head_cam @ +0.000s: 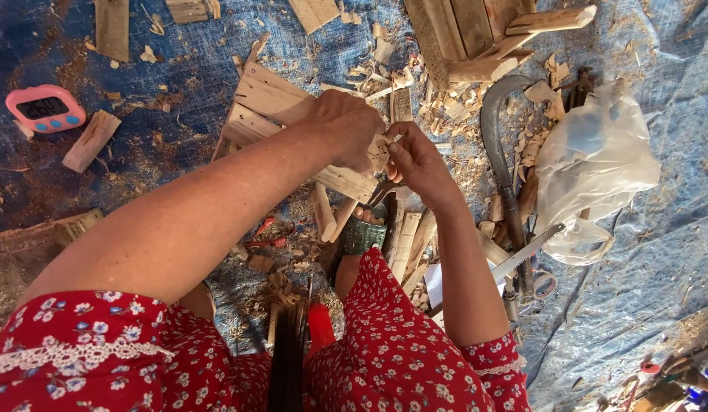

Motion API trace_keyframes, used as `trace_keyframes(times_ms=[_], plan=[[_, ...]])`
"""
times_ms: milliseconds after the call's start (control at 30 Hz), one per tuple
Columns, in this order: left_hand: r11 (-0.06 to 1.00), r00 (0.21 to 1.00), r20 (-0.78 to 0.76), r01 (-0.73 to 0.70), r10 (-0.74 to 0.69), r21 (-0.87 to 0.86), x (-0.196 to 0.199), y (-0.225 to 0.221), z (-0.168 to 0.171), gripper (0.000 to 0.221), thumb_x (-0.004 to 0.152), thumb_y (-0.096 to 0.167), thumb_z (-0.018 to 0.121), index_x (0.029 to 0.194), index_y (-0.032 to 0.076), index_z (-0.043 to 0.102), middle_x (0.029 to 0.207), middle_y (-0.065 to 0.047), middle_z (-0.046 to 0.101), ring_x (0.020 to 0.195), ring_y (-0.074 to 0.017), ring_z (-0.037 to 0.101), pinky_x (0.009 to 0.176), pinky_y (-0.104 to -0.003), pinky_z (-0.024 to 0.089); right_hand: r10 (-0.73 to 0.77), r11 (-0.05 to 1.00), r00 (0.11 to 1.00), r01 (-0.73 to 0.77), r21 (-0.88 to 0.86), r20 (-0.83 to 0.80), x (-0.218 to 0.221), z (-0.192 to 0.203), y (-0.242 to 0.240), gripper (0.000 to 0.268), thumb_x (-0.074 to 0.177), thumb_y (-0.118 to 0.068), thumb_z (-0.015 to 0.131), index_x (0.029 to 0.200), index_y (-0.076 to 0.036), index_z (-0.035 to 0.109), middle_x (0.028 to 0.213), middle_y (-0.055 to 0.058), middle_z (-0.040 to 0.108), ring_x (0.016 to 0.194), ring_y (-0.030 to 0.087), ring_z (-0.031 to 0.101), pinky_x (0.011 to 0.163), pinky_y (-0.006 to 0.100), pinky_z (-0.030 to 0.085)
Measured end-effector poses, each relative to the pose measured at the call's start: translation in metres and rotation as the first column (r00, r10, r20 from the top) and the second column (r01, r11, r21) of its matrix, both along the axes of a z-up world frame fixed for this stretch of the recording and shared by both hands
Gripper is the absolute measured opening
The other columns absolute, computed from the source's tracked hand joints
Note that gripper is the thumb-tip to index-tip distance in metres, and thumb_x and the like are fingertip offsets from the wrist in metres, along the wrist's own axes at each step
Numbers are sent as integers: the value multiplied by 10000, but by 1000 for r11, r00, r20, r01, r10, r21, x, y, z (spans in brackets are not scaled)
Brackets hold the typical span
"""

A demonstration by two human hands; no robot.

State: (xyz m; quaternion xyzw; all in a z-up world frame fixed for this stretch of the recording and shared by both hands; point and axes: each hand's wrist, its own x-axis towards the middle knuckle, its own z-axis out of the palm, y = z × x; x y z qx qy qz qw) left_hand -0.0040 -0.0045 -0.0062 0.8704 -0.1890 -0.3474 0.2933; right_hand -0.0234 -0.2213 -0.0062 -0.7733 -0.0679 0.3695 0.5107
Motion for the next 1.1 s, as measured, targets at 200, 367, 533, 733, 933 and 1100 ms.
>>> trace_keyframes(times_ms=[200, 367, 533, 733, 933, 1100], plan=[[999, 999, -5, 36, -36, 18, 0, -1, -6, 657, 793, 411, 903, 1366, 167, 692, 951, -163, 737, 949, -364, 717, 915, -493, 555, -217, 779, 966, 260, -571, 144, -86, -75, -120, 374, 1070, -278, 529, 1305, 12, 557, 854, 213, 620, 800, 296, 631, 699, 413, 534], [994, 998, -30, 58, -55, 91, -1, -1, 14, 663, 897, 411, 834, 1478, 195, 600, 944, -121, 711, 894, -310, 659, 935, -431, 502, -11, 563, 984, 152, -812, 177, -247, -177, -128, 689, 903, -223, 680, 1509, -61, 394, 1075, 228, 588, 965, 416, 656, 823, 525, 529], [991, 996, -13, 86, -85, 104, -1, -1, 23, 685, 928, 365, 810, 1541, 216, 540, 888, -92, 663, 843, -264, 598, 889, -395, 460, 117, 476, 958, 178, -862, 262, -248, -197, -130, 822, 849, -147, 655, 1575, -55, 282, 1124, 233, 552, 995, 504, 646, 956, 637, 460], [959, 980, 90, 148, -175, 242, -7, -4, 7, 654, 903, 458, 739, 1510, 306, 548, 858, -10, 754, 974, -307, 584, 1124, -656, 154, -122, 477, 942, 332, -814, 312, -203, -136, -118, 687, 953, -22, 464, 1579, -189, 234, 609, -11, 517, 420, 142, 437, 356, 316, 291], [951, 954, 227, 129, -196, 281, -14, -5, 22, 454, 981, 294, 689, 1416, 203, 598, 1279, -135, 652, 1202, -292, 620, 1104, -590, 333, -71, 583, 997, 74, -809, 39, -177, -121, -96, 795, 874, -117, 669, 1575, -87, 295, 920, 194, 680, 748, 334, 667, 609, 436, 544], [968, 957, 197, 179, -213, 176, -15, 0, 18, 480, 996, 272, 660, 1441, 115, 573, 1215, -164, 682, 1181, -303, 639, 1146, -605, 303, -32, 522, 999, 27, -853, 11, -200, -149, -99, 1002, 835, -96, 727, 1626, -156, 116, 1153, 250, 581, 1052, 482, 596, 872, 560, 493]])
